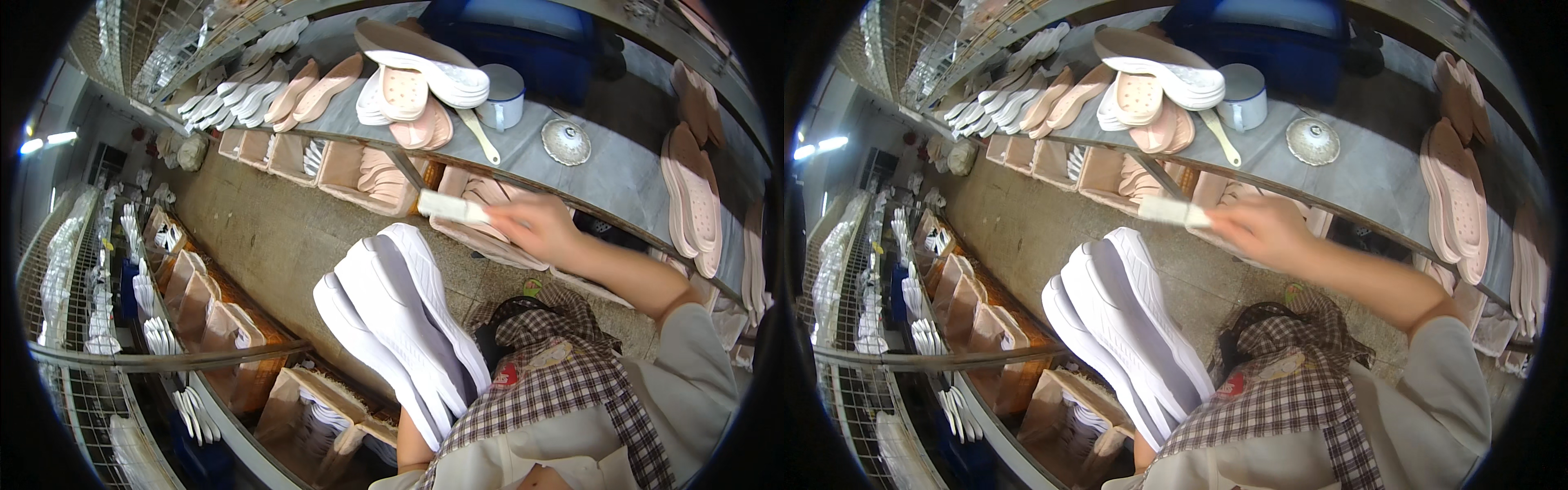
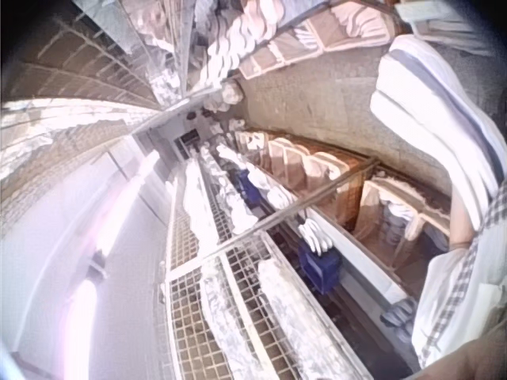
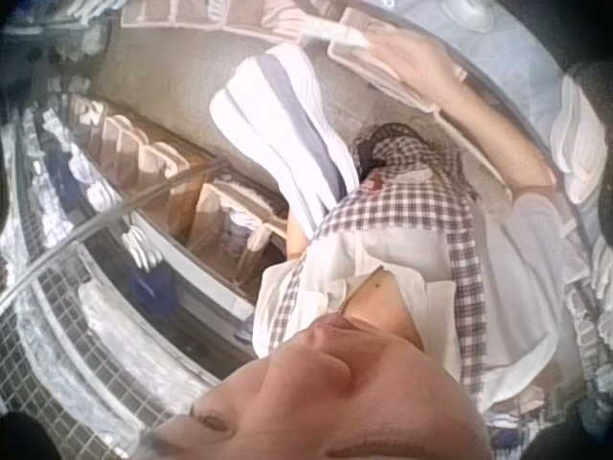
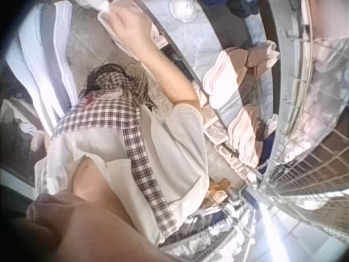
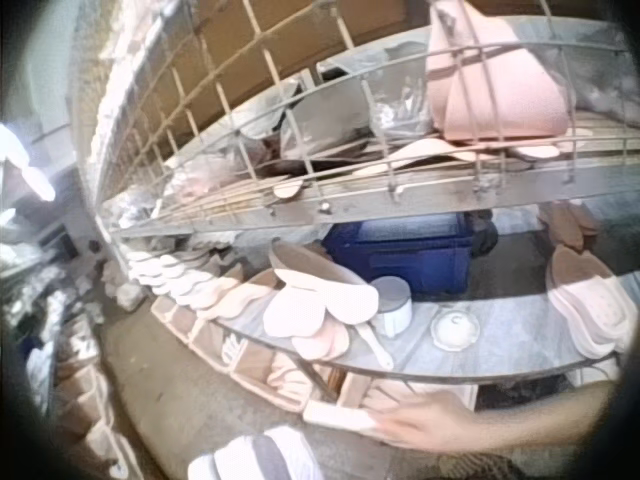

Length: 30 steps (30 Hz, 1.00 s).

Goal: The person picks up white and gray slippers from a shelf, stacks them, and places them into bins. They also use a brush to clean the slippers before stacking them.

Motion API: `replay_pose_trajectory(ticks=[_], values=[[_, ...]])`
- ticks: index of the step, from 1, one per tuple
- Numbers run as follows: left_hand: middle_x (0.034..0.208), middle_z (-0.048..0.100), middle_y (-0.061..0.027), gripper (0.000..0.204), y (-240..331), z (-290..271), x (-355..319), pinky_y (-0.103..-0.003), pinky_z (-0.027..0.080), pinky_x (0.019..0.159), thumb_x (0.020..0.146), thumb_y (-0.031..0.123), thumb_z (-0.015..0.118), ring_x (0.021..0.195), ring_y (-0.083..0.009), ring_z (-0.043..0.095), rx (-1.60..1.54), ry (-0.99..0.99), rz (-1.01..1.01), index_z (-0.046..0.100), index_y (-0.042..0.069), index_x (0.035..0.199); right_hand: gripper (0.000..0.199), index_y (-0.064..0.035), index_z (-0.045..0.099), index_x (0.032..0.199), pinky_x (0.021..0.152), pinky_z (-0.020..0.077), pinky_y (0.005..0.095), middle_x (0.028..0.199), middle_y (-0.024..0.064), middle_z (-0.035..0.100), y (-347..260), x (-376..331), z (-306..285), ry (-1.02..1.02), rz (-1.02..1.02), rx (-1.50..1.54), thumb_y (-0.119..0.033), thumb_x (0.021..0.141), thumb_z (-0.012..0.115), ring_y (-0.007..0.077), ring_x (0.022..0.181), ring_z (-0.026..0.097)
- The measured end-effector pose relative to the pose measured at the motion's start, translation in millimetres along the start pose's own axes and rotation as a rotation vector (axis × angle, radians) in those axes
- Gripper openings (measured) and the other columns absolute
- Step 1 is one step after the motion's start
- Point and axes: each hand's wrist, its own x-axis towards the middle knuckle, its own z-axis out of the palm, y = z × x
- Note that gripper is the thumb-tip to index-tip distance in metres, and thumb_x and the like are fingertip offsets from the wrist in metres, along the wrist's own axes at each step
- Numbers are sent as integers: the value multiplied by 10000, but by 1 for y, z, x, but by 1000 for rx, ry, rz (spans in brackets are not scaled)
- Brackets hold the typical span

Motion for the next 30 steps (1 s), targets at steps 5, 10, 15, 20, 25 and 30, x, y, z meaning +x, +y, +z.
replay_pose_trajectory(ticks=[5, 10, 15, 20, 25, 30], values=[[1460, 319, -117, 542, -1, -5, 3, -349, 321, 1082, 1000, 335, 343, 1313, -243, 357, -76, 0, -30, 228, 58, 1451, 201, -136, 707, 999, 343, 295, 255, 582, -30, 452, -45, -44, 1, -123, -443, 32, -224, 821, 676, 72, 430, 393], [1469, 311, -107, 549, -8, -6, -3, -356, 310, 1090, 1000, 355, 322, 1325, -246, 342, -76, -136, -151, 223, 66, 1456, 199, -123, 692, 1016, 445, 424, 302, 686, 39, 597, -37, 13, 7, -242, -199, -275, -212, 858, 612, 181, 528, 561], [1478, 304, -97, 557, -16, -28, 0, -363, 299, 1099, 999, 374, 301, 1336, -249, 327, -266, -335, -380, 217, 74, 1461, 229, -87, 643, 1099, 623, 481, 254, 870, 71, 692, 20, 28, -1, 70, 179, 194, -172, 889, 611, 168, 749, 640], [1429, 372, -146, 618, -26, -56, 13, -426, 323, 1077, 950, 349, 485, 1296, -293, 394, -505, -513, -315, 268, 22, 1427, 190, -61, 595, 1051, 531, 432, 216, 772, 30, 630, 56, -20, -45, 88, 822, 713, -167, 895, 611, 93, 610, 550], [1347, 430, -165, 574, -33, -56, 12, -390, 395, 1002, 945, 318, 503, 1178, -267, 472, -616, -496, -330, 315, 31, 1406, 161, -75, 535, 1023, 413, 350, 208, 684, 9, 568, 86, -36, -68, 256, 1094, 851, -186, 912, 500, 74, 476, 410], [1264, 487, -184, 532, -26, -50, 12, -355, 468, 928, 940, 286, 521, 1060, -241, 550, -1069, -528, -194, 363, 40, 1384, 216, -60, 527, 1048, 385, 341, 196, 766, 42, 599, 120, -14, -62, 308, 1135, 909, -172, 909, 406, 69, 456, 369]])
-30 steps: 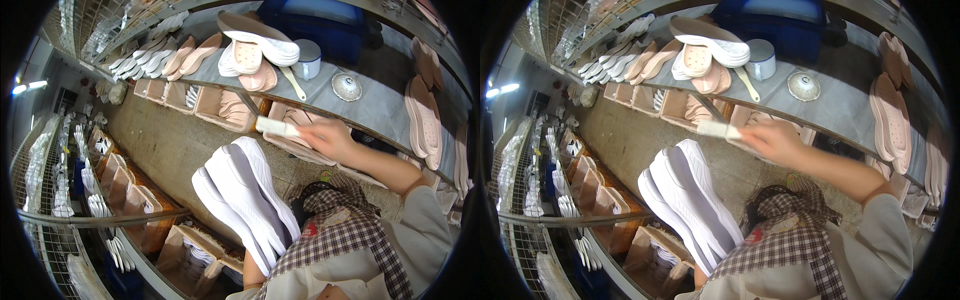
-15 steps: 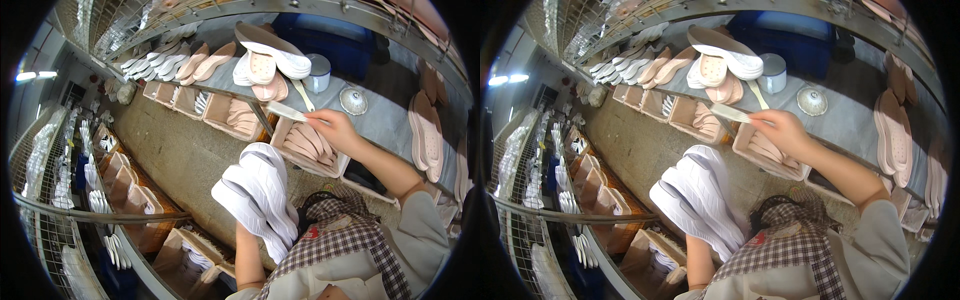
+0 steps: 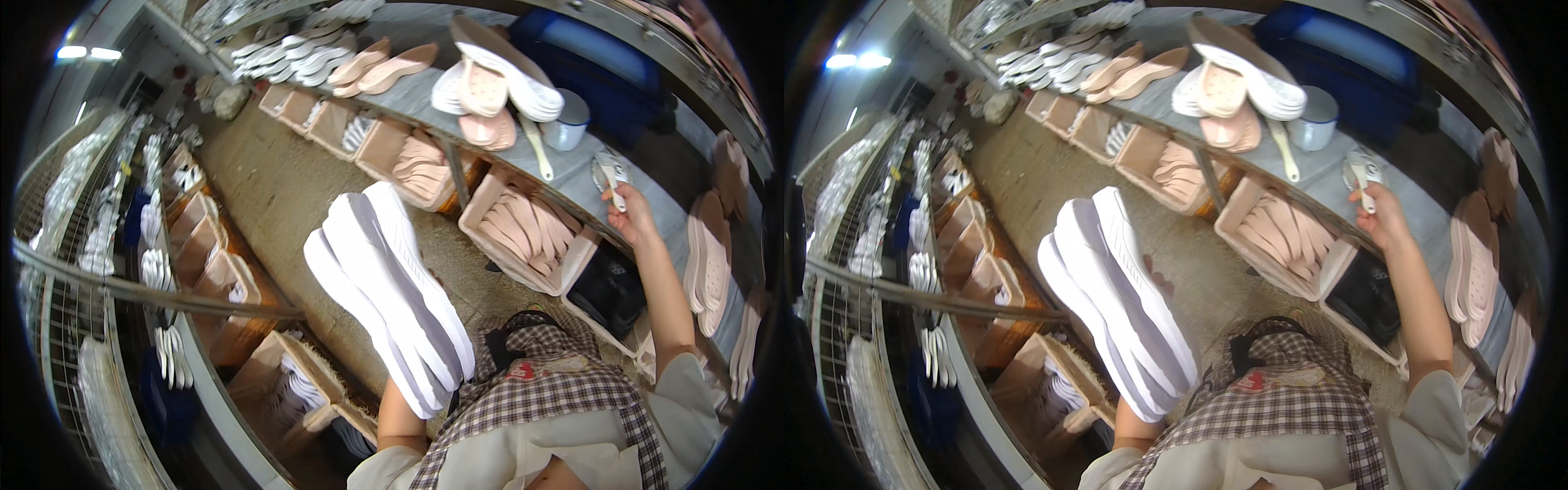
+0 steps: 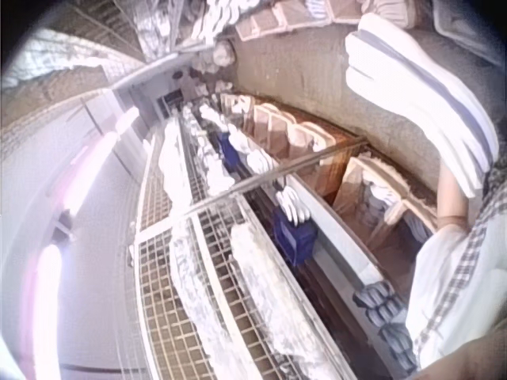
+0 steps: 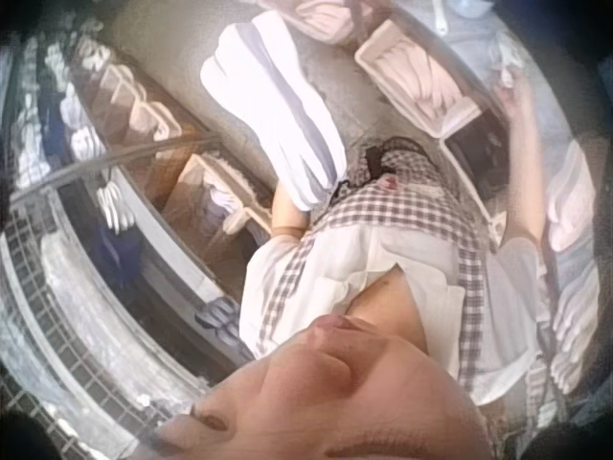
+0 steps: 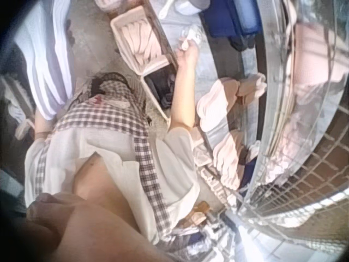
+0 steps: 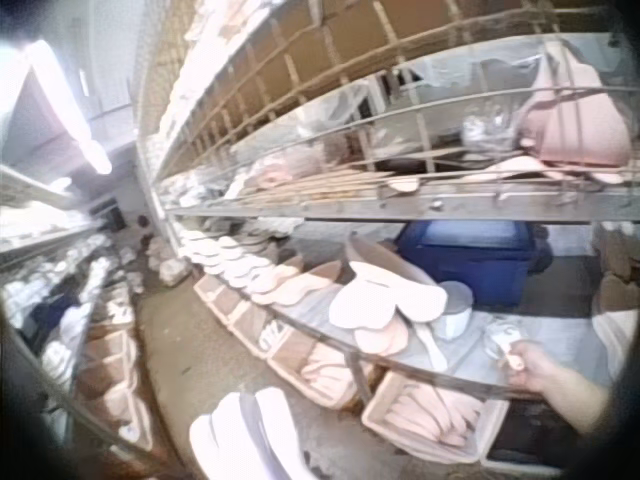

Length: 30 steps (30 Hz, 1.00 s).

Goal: The person picks up white and gray slippers from a shelf, stacks them, and places them into bins. They also use a brush to clean the slippers before stacking them.

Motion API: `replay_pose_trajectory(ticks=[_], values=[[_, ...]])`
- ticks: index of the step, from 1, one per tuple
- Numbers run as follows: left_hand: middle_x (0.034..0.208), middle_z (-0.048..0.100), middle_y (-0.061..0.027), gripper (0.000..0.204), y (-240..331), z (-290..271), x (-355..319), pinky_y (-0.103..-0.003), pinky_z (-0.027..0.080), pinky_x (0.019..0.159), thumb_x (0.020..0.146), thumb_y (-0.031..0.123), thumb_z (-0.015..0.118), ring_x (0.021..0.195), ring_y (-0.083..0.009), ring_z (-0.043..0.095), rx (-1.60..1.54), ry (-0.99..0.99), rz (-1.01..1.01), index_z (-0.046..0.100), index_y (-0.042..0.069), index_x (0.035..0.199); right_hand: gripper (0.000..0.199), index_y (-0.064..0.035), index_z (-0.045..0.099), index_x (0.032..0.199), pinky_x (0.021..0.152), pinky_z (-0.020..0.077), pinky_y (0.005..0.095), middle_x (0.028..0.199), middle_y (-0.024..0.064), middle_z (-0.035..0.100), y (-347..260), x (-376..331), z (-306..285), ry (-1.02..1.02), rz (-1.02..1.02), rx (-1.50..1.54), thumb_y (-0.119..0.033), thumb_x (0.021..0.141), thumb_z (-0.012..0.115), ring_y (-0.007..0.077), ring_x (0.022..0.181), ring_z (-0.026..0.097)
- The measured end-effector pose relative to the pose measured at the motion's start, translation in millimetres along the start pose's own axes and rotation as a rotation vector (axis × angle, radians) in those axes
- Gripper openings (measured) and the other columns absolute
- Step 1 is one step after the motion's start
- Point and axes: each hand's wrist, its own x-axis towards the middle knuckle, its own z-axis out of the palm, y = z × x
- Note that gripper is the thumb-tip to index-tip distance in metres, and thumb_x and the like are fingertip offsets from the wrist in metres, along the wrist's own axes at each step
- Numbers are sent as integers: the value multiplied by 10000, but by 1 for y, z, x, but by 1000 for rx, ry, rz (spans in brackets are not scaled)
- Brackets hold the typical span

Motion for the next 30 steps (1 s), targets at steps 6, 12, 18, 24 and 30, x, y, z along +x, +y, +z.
replay_pose_trajectory(ticks=[6, 12, 18, 24, 30], values=[[1133, 544, -189, 502, 20, 25, -14, -308, 528, 806, 908, 241, 585, 879, -192, 603, -186, 186, 53, 429, 36, 1340, 150, -80, 497, 1058, 383, 326, 181, 853, 56, 612, -18, 34, 14, -86, 129, 75, -150, 948, 424, 54, 467, 360], [1174, 527, -176, 520, 39, 14, -20, -331, 517, 815, 905, 254, 592, 911, -205, 583, -149, 94, 89, 415, 64, 1355, 128, -98, 468, 1083, 386, 333, 188, 864, 67, 609, -8, 51, 20, 17, 103, 40, -142, 968, 435, 59, 475, 376], [1179, 505, -183, 524, 59, 5, -36, -372, 490, 826, 931, 306, 546, 940, -253, 559, -185, 187, 82, 389, 67, 1370, 110, -52, 502, 979, 381, 349, 208, 755, 49, 567, 3, 52, 22, 68, 51, 69, -78, 881, 460, 79, 462, 396], [1115, 507, -183, 532, 58, 3, -37, -375, 469, 766, 941, 359, 511, 876, -255, 542, -246, 206, -28, 390, 63, 1367, 216, -74, 520, 1037, 321, 231, 197, 681, 21, 523, 47, -58, 42, 28, -346, -205, -61, 839, 434, 44, 421, 339], [1109, 505, -190, 535, 27, -2, -32, -381, 464, 740, 954, 370, 472, 867, -260, 538, -260, 151, -247, 364, 70, 1383, 245, -68, 630, 1125, 548, 387, 193, 754, -3, 563, 67, -155, 113, -439, -623, -625, -185, 934, 532, 70, 532, 430]])
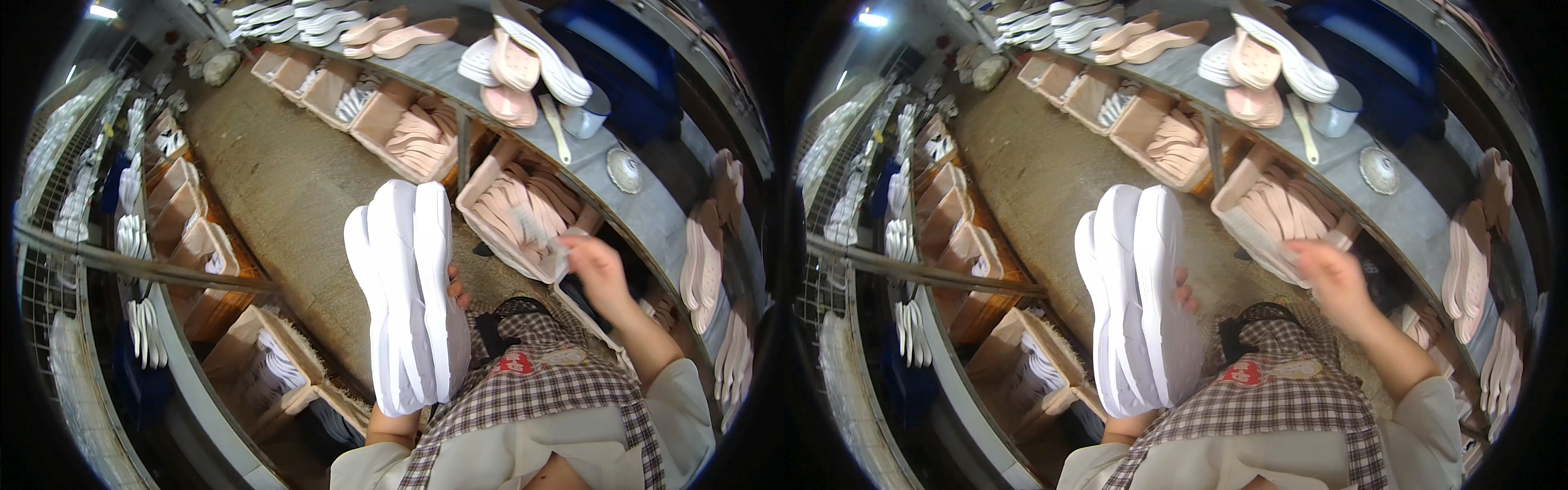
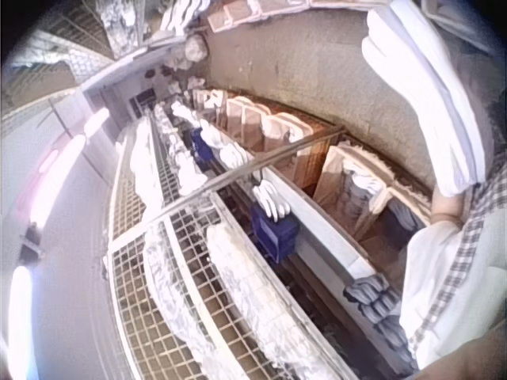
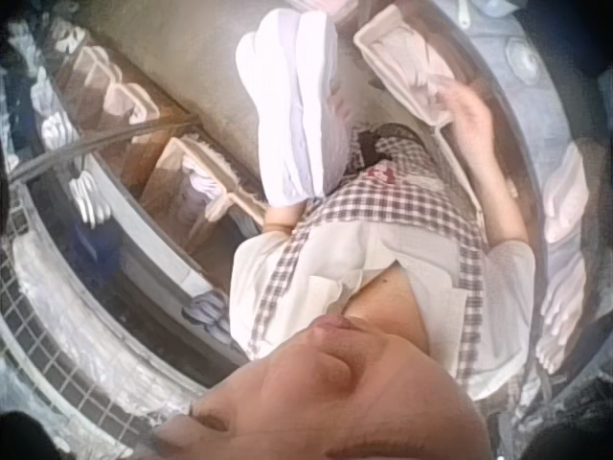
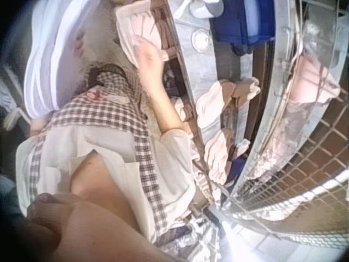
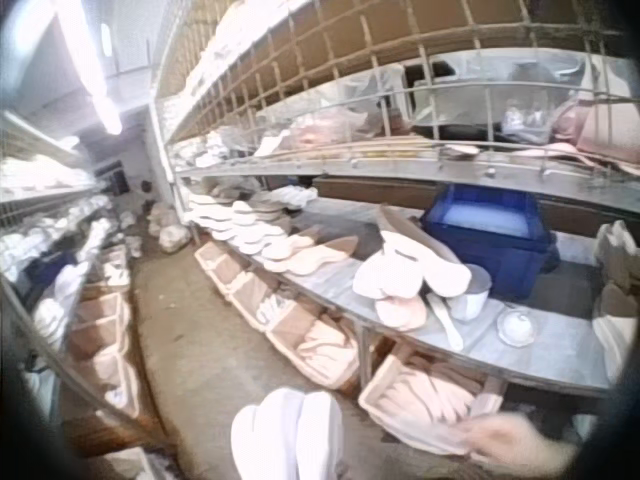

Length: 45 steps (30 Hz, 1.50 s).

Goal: The person picks up white and gray slippers from a shelf, stacks them, and places them into bins. They also use a brush to clean the slippers before stacking them.

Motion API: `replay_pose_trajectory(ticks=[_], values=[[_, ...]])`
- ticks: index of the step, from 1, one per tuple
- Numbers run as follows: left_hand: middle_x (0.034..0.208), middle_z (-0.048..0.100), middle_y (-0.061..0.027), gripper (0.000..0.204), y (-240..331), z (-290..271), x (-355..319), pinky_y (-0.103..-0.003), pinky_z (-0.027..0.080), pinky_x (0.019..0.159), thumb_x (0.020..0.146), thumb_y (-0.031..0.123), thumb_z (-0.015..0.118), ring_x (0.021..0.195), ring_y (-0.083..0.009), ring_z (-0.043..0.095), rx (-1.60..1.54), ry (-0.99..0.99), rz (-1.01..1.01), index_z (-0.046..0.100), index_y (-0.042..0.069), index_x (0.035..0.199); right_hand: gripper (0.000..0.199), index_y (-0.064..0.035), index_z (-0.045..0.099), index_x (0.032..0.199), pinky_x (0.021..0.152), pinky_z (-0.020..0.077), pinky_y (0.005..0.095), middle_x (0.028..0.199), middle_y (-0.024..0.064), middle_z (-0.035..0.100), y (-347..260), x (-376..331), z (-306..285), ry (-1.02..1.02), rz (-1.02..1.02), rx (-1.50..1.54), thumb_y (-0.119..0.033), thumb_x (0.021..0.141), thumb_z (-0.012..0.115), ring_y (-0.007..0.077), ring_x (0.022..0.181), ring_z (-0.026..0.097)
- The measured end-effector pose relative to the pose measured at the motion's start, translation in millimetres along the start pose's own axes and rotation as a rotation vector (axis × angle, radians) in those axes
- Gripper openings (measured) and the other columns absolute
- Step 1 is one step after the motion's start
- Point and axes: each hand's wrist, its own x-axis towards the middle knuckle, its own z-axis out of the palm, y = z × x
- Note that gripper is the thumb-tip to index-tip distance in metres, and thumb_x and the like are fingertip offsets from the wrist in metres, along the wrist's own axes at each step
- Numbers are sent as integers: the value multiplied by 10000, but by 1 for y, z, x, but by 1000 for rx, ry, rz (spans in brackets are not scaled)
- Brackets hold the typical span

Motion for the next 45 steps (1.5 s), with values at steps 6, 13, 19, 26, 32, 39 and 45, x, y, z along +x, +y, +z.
replay_pose_trajectory(ticks=[6, 13, 19, 26, 32, 39, 45], values=[[1224, 493, -188, 536, -14, -5, 36, -392, 444, 871, 969, 382, 415, 1023, -259, 532, 484, 338, 190, 347, 68, 1398, 288, -142, 646, 1141, 422, 386, 279, 708, 21, 539, -31, 9, 46, -344, -558, -427, -152, 854, 623, 145, 513, 490], [1295, 476, -168, 553, -24, -20, 39, -385, 392, 976, 977, 409, 369, 1133, -248, 499, 575, 419, 245, 338, 61, 1406, 316, -171, 631, 1161, 368, 336, 283, 626, -6, 453, -26, 12, 47, -368, -747, -314, -201, 847, 615, 133, 438, 433], [1355, 460, -152, 571, -26, -19, 43, -380, 347, 1065, 985, 432, 329, 1228, -238, 471, 632, 540, 342, 330, 54, 1413, 336, -185, 641, 1138, 373, 364, 300, 672, 12, 467, -26, 4, 39, -469, -674, -482, -198, 803, 645, 141, 465, 480], [1105, 588, -138, 523, -28, 5, 21, -356, 514, 695, 988, 437, 350, 852, -216, 608, 638, 563, -78, 343, 113, 1398, 297, -152, 661, 1094, 385, 363, 294, 655, 15, 467, -29, 48, 29, -168, -660, -805, -181, 798, 653, 159, 462, 476], [1041, 601, -130, 497, -21, 1, 25, -355, 524, 621, 982, 402, 400, 784, -197, 608, 632, 382, 164, 357, 105, 1378, 217, -160, 698, 998, 393, 369, 272, 639, -10, 476, -30, 19, 1, -208, -725, -370, -154, 782, 676, 127, 472, 478], [1087, 581, -136, 495, -14, -11, 42, -385, 536, 694, 972, 378, 435, 880, -217, 611, 1053, 565, 499, 369, 87, 1367, 319, -174, 652, 1109, 345, 327, 267, 617, -14, 413, -24, 6, 1, -274, -707, -601, -193, 791, 652, 108, 427, 408], [1100, 565, -148, 483, -18, -3, 49, -428, 544, 726, 956, 376, 466, 935, -241, 613, 1125, 432, 597, 409, 89, 1340, 259, -161, 662, 1078, 333, 319, 269, 612, -18, 420, -20, 10, -8, -290, -587, -630, -204, 824, 630, 97, 423, 417]])
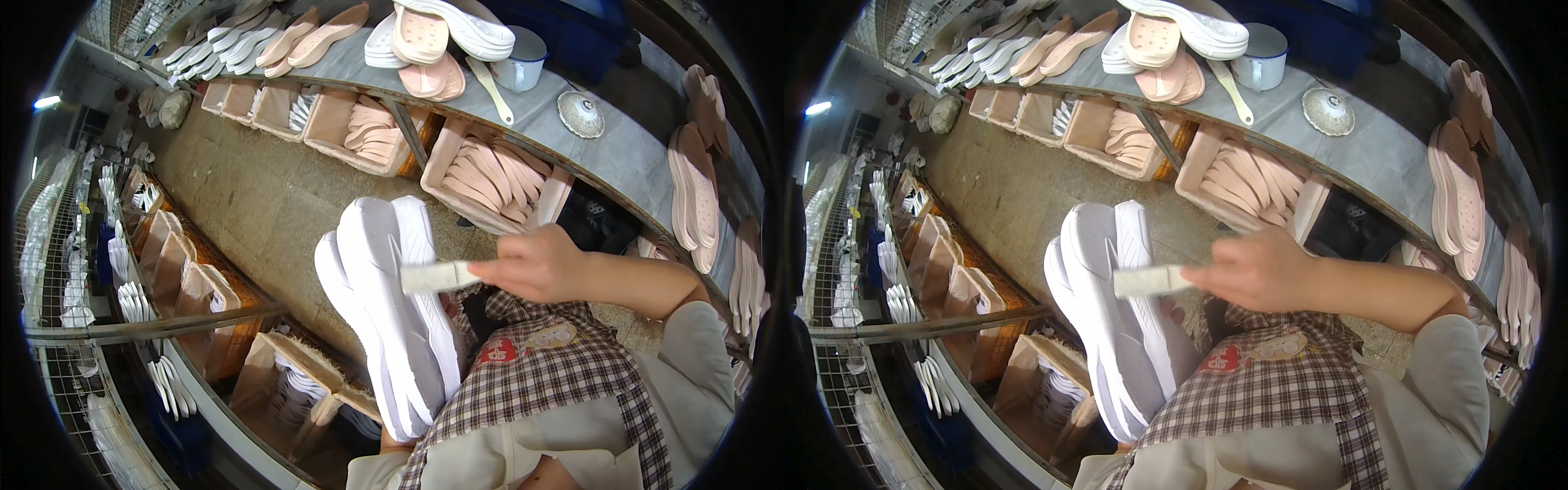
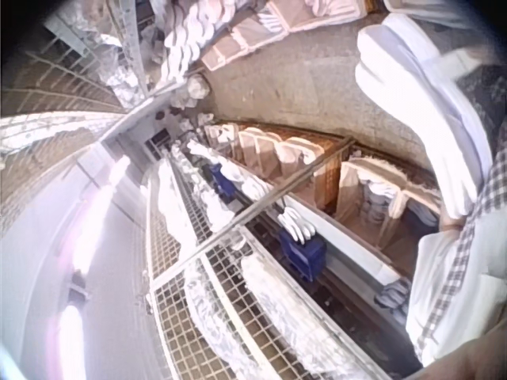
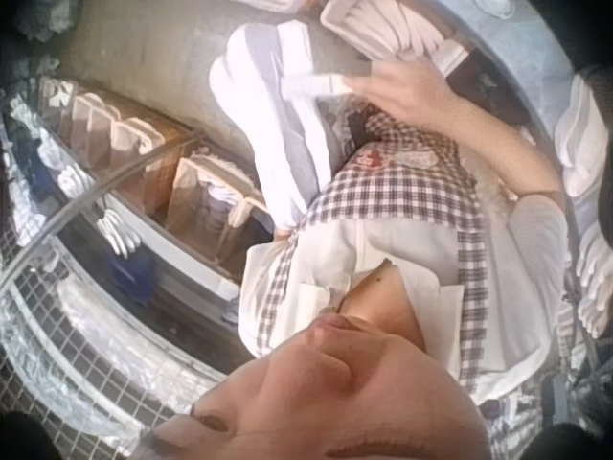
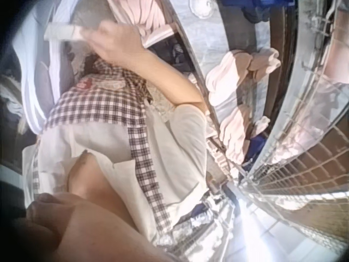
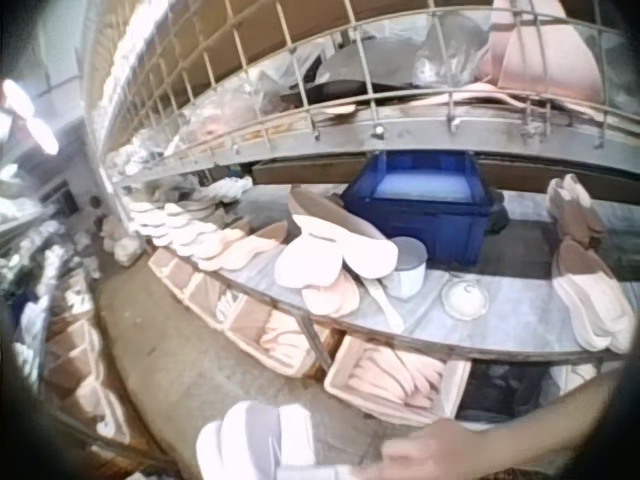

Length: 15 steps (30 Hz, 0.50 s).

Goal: The person picks up white and gray slippers from a shelf, stacks them, and places them into bins. They also use a brush to clean the slippers before stacking them.

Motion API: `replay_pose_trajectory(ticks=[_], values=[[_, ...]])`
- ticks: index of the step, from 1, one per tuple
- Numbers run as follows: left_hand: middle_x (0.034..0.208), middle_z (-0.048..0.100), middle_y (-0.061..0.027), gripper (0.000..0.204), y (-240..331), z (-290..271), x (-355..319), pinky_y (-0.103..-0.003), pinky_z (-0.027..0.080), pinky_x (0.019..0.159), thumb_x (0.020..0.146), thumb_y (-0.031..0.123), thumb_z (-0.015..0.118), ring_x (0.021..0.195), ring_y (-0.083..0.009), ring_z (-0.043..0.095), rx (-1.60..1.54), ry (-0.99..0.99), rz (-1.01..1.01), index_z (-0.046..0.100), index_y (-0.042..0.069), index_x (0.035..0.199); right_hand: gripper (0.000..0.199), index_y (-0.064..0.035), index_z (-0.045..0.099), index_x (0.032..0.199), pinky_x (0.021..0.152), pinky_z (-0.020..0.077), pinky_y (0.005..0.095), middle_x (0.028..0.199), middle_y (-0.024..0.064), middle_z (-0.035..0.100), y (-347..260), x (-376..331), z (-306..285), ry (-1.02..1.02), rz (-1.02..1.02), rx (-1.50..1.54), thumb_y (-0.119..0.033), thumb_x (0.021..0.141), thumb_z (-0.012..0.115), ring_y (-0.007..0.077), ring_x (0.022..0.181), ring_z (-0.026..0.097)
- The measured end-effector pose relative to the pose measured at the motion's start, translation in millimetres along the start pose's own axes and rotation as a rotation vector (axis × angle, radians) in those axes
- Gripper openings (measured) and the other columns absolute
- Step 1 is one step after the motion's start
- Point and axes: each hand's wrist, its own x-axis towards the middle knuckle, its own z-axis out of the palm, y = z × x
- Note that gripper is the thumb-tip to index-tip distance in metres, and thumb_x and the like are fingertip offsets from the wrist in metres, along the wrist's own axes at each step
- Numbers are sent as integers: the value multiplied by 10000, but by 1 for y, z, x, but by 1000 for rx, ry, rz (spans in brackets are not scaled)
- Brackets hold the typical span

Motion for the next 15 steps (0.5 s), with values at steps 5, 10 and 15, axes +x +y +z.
replay_pose_trajectory(ticks=[5, 10, 15], values=[[1089, 516, -144, 539, 47, -10, -24, -417, 469, 788, 932, 475, 429, 905, -239, 556, -678, -402, -542, 418, 100, 1319, 253, -164, 663, 1076, 338, 320, 266, 619, -7, 432, -13, -1, 19, 134, -228, 364, -197, 828, 619, 97, 424, 417], [1017, 515, -55, 467, 8, -2, -48, -300, 369, 763, 895, 337, 562, 809, -153, 494, -1088, -431, -824, 458, 168, 1318, 223, -156, 668, 1083, 477, 422, 340, 720, 43, 566, 27, 35, 26, 254, 344, 236, -187, 882, 575, 200, 571, 538], [998, 508, -38, 462, -5, -18, -68, -288, 351, 767, 892, 333, 566, 796, -116, 474, -1251, -276, -737, 459, 173, 1312, 236, -104, 677, 1091, 455, 386, 292, 679, 34, 536, 29, 11, 16, 289, 105, 294, -158, 868, 620, 162, 517, 502]])
